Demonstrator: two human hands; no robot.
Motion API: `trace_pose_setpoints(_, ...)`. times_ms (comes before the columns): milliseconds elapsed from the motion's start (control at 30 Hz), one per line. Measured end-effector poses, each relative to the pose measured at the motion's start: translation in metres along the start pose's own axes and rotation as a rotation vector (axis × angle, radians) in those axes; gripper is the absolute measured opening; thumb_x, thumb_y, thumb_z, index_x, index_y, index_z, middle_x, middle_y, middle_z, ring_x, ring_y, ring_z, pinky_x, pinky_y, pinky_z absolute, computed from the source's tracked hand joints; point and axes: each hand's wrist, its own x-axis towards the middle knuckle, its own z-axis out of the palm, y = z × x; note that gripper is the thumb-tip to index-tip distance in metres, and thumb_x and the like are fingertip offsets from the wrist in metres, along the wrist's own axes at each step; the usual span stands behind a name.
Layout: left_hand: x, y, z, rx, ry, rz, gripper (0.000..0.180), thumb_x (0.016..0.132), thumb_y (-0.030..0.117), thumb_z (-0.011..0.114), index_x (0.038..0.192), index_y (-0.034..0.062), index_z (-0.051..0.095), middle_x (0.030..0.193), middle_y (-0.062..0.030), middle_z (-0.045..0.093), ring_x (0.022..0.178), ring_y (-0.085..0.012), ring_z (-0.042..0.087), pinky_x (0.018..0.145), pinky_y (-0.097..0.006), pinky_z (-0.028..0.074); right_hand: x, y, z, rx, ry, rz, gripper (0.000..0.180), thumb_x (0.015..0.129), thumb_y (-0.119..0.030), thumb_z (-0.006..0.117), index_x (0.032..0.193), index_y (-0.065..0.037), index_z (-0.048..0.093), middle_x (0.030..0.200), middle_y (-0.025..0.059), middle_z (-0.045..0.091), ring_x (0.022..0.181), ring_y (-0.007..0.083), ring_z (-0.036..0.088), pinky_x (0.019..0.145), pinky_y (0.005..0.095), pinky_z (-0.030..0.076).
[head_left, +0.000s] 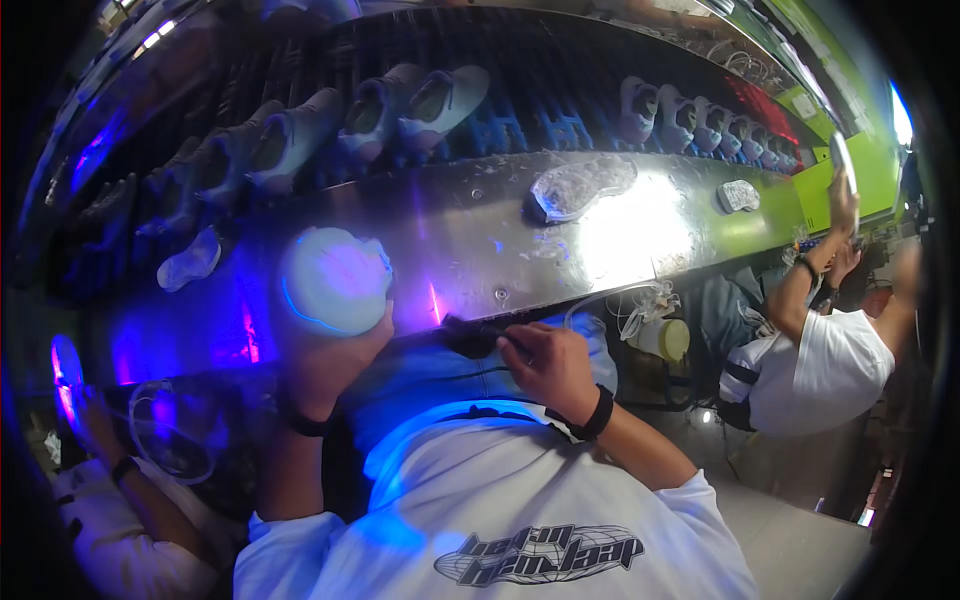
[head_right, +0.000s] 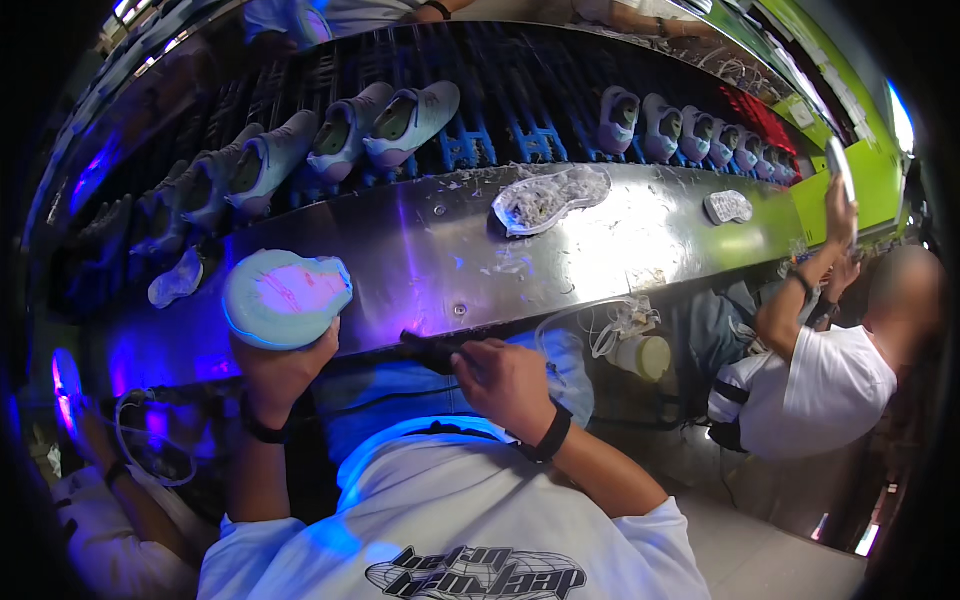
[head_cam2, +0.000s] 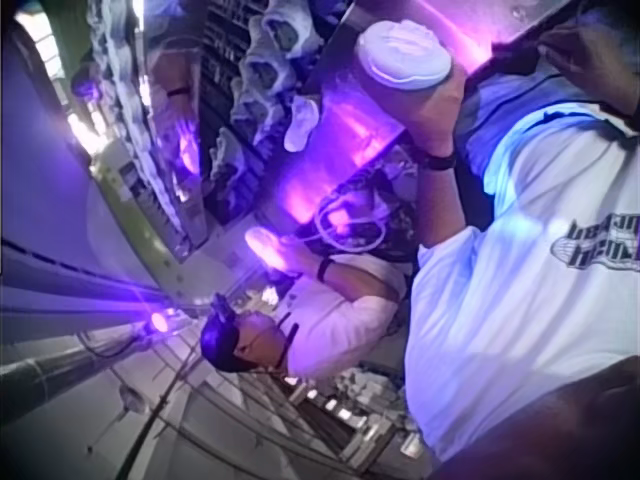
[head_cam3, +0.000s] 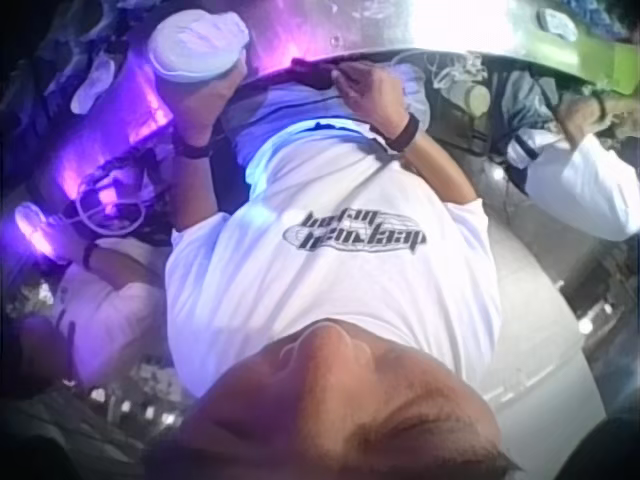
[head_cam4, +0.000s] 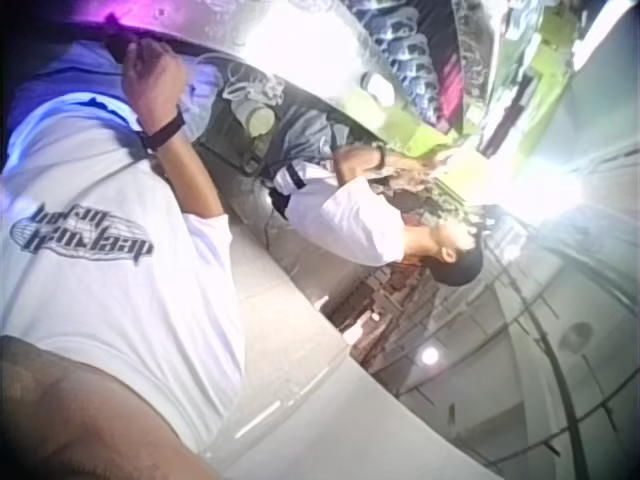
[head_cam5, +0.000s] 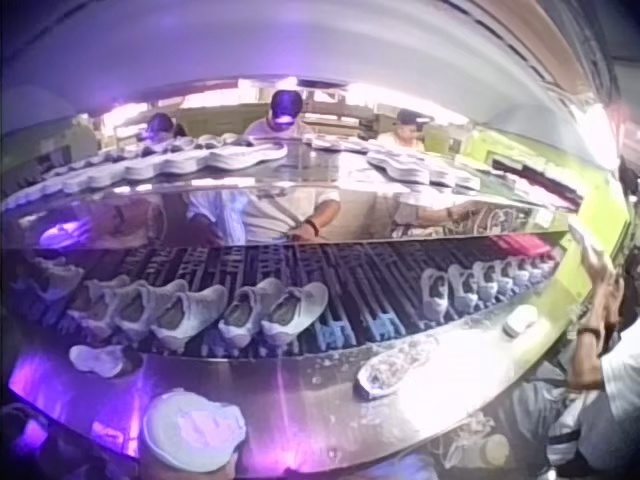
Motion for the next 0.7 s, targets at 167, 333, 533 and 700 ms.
trace_pose_setpoints(167,-0.009,0.008,-0.001,0.174,-0.008,0.078,0.074,0.063,0.007,0.086,0.132,0.0017,0.061,0.139,-0.0217,0.056,0.133,-0.0385,0.053,0.118,-0.048,0.039,0.014,-0.017,-0.023,1.015,-0.307,0.552,0.031,0.103,-0.027,0.064,0.103,0.002,0.077,0.069,-0.0018,0.056,0.056,0.0055,0.041,0.053,0.0234,0.028)
trace_pose_setpoints(333,-0.027,0.019,0.0,0.27,0.038,0.204,0.064,0.075,0.018,0.081,0.135,0.0073,0.061,0.132,-0.0162,0.063,0.129,-0.0374,0.058,0.118,-0.058,0.035,0.039,-0.032,-0.033,1.217,-0.446,0.66,0.034,0.105,-0.03,0.057,0.106,0.0,0.074,0.07,-0.0009,0.056,0.056,0.006,0.041,0.052,0.0236,0.028)
trace_pose_setpoints(533,-0.065,0.011,0.006,0.416,-0.07,0.171,0.063,0.078,0.023,0.08,0.133,0.0049,0.053,0.131,-0.0173,0.06,0.126,-0.0396,0.059,0.12,-0.064,0.029,0.048,-0.045,-0.002,1.132,-0.359,0.583,0.029,0.105,-0.028,0.062,0.101,-0.002,0.075,0.071,-0.0034,0.059,0.056,0.0028,0.042,0.051,0.0219,0.027)
trace_pose_setpoints(700,-0.082,0.002,0.012,0.395,0.007,0.151,0.068,0.079,0.027,0.084,0.134,0.0046,0.051,0.129,-0.0168,0.061,0.127,-0.0388,0.059,0.12,-0.065,0.029,0.05,-0.045,0.038,1.006,-0.208,0.432,0.026,0.105,-0.024,0.067,0.095,-0.001,0.074,0.072,-0.0043,0.058,0.06,0.0012,0.042,0.053,0.022,0.03)
